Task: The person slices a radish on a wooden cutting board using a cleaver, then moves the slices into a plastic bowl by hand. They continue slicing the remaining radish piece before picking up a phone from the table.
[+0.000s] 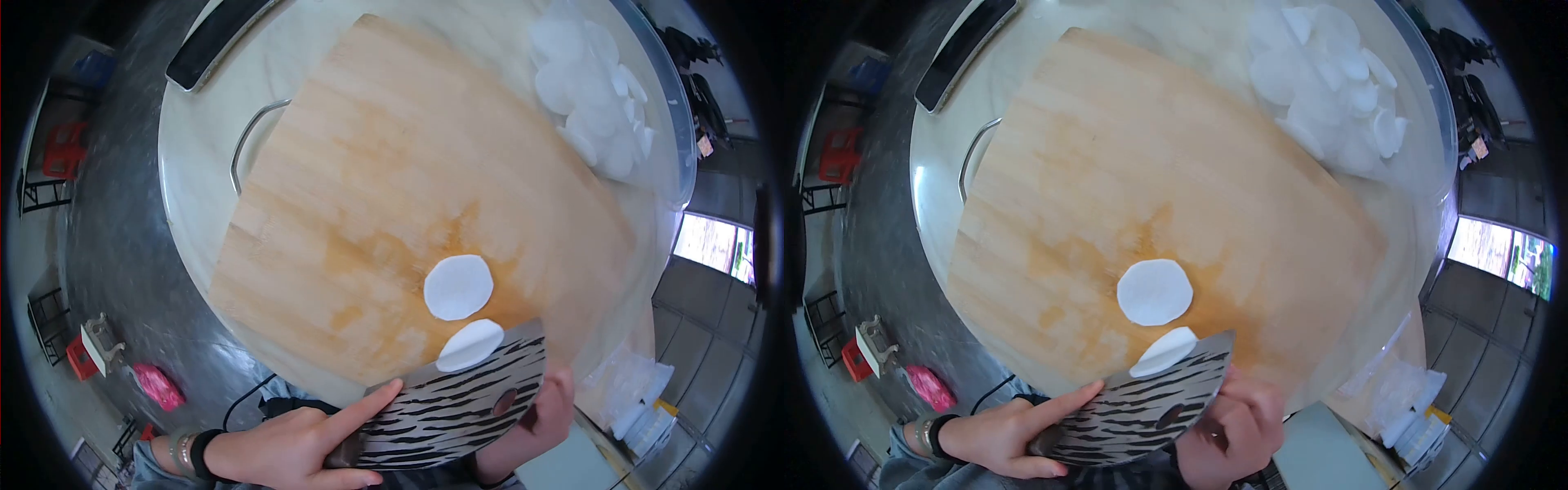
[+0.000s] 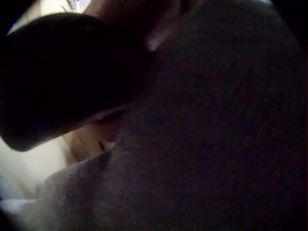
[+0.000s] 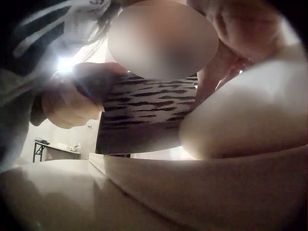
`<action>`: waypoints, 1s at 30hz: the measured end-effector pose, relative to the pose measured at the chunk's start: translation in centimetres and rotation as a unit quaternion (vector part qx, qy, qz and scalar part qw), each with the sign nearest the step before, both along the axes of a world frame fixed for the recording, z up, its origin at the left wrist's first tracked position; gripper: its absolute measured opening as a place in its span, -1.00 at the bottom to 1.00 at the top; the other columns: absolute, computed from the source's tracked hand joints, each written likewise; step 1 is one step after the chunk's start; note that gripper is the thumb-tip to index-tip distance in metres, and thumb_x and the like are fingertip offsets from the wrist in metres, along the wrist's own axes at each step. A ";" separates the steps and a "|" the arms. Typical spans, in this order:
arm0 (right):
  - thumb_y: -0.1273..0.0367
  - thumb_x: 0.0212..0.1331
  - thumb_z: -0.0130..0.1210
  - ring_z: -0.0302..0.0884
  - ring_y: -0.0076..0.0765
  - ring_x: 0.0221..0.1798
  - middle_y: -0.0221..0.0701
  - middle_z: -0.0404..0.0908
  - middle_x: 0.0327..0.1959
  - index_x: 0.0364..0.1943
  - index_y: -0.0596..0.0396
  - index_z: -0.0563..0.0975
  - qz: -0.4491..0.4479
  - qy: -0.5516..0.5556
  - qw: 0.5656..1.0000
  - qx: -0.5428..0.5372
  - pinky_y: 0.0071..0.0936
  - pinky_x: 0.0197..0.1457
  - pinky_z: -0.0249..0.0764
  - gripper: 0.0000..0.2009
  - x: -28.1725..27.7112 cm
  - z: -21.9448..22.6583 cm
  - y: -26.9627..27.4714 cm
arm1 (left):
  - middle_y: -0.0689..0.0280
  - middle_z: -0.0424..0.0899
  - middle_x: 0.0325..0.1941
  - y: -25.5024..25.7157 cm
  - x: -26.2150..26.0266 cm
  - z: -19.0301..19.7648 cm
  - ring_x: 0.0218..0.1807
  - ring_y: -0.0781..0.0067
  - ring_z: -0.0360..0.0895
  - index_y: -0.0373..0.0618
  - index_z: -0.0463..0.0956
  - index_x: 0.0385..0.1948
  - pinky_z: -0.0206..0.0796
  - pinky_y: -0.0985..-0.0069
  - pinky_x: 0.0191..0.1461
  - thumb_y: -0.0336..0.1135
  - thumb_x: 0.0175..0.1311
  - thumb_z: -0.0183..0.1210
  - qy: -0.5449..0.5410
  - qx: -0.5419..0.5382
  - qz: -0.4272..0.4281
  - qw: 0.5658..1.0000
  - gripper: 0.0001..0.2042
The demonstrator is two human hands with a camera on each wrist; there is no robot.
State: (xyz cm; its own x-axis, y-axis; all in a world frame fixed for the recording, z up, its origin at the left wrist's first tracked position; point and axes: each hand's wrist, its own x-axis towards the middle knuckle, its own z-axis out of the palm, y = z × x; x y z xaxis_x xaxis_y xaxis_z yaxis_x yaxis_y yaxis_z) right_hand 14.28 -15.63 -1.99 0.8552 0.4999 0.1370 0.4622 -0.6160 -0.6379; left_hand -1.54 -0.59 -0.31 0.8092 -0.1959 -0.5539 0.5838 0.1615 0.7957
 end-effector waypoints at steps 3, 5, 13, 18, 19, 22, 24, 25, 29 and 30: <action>0.60 -0.23 0.14 0.35 -0.40 -0.50 -0.36 0.41 -0.59 -0.62 0.20 0.45 0.038 -0.036 0.998 0.020 -0.58 -0.42 0.20 -0.91 0.2 -0.3 0.5 | 0.04 0.52 -0.60 0.1 0.7 0.5 -0.65 0.14 0.49 -0.20 -0.23 0.40 0.29 0.42 -0.51 -0.05 0.23 0.14 0.019 0.006 0.005 1.000 -0.15; 0.64 -0.40 0.21 0.40 -0.33 -0.46 -0.33 0.46 -0.54 -0.61 0.18 0.45 0.048 -0.040 0.998 0.030 -0.53 -0.36 0.27 -0.80 0.1 -0.3 0.1 | 0.07 0.56 -0.56 0.6 1.6 1.3 -0.62 0.22 0.53 -0.20 -0.22 0.40 0.33 0.44 -0.47 -0.07 0.27 0.11 0.061 0.000 0.002 0.998 -0.18; 0.57 -0.31 0.34 0.53 -0.19 -0.30 -0.20 0.60 -0.37 -0.46 0.17 0.60 0.130 0.022 0.989 0.065 -0.38 -0.20 0.44 -0.78 1.4 0.7 0.2 | 0.05 0.57 -0.54 0.2 3.0 2.4 -0.62 0.27 0.53 -0.28 -0.20 0.37 0.35 0.47 -0.43 -0.12 0.33 0.03 0.084 0.024 0.000 0.996 -0.26; 0.63 -0.52 0.29 0.49 -0.19 -0.34 -0.29 0.53 -0.41 -0.55 0.15 0.50 0.080 -0.029 0.995 0.052 -0.44 -0.24 0.37 -0.70 0.0 0.2 0.4 | -0.03 0.50 0.06 -0.9 1.6 1.4 0.09 0.30 0.48 -0.28 -0.11 0.36 0.25 0.45 0.16 -0.15 0.33 0.01 0.054 0.005 0.080 0.995 -0.32; 0.63 -0.52 0.29 0.49 -0.19 -0.34 -0.29 0.53 -0.41 -0.55 0.15 0.50 0.081 -0.036 0.995 0.055 -0.44 -0.24 0.37 -0.70 0.0 0.2 0.4 | -0.03 0.50 0.06 -1.0 1.4 1.1 0.09 0.30 0.48 -0.28 -0.11 0.36 0.25 0.45 0.16 -0.15 0.33 0.01 0.047 0.007 0.081 0.996 -0.32; 0.62 -0.52 0.30 0.50 -0.18 -0.31 -0.28 0.54 -0.37 -0.53 0.17 0.51 0.092 -0.023 0.994 0.061 -0.44 -0.21 0.38 -0.70 0.2 -0.1 0.1 | 0.02 0.29 0.30 -1.6 1.8 0.9 0.32 0.32 0.23 -0.29 -0.09 0.36 0.02 0.44 0.36 -0.15 0.33 0.02 0.014 0.010 0.136 0.991 -0.32; 0.54 -0.41 0.36 0.49 -0.19 -0.25 -0.32 0.57 -0.34 -0.50 0.12 0.55 0.089 -0.017 0.995 0.042 -0.37 -0.21 0.41 -0.74 0.2 -0.1 -0.1 | 0.02 0.31 0.29 -1.6 1.8 0.8 0.30 0.30 0.28 -0.28 -0.12 0.37 0.06 0.44 0.33 -0.15 0.31 0.05 -0.069 0.011 0.168 0.983 -0.29; 0.54 -0.41 0.36 0.49 -0.19 -0.25 -0.32 0.57 -0.34 -0.50 0.12 0.55 0.090 -0.024 0.995 0.042 -0.37 -0.21 0.41 -0.74 0.3 -0.1 -0.2 | 0.02 0.31 0.29 -1.5 1.7 0.8 0.30 0.30 0.28 -0.28 -0.12 0.37 0.06 0.44 0.33 -0.15 0.31 0.05 -0.076 0.011 0.169 0.983 -0.29; 0.53 -0.42 0.34 0.48 -0.17 -0.25 -0.28 0.56 -0.28 -0.40 0.14 0.57 0.091 -0.035 0.993 0.069 -0.37 -0.18 0.38 -0.67 0.4 -0.9 -0.8 | 0.02 0.31 0.30 -1.9 1.2 0.3 0.29 0.28 0.30 -0.25 -0.14 0.38 0.10 0.45 0.31 -0.13 0.29 0.09 -0.149 0.014 0.181 0.972 -0.25; 0.53 -0.43 0.34 0.48 -0.17 -0.26 -0.26 0.55 -0.25 -0.36 0.14 0.57 0.090 -0.029 0.992 0.078 -0.38 -0.19 0.38 -0.64 0.4 -1.1 -1.0 | 0.01 0.32 0.28 -2.0 1.0 0.0 0.26 0.26 0.35 -0.23 -0.15 0.39 0.13 0.45 0.28 -0.12 0.28 0.10 -0.162 0.020 0.181 0.970 -0.24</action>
State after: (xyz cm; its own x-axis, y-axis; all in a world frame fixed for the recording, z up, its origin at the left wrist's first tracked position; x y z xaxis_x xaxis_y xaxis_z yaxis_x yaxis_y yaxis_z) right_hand 14.66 -16.67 -3.05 0.7421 0.6129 0.2714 0.5946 -0.4150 -0.6887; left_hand -0.50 -2.63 -0.28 0.9541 0.1491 -0.2598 0.2123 0.2750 0.9377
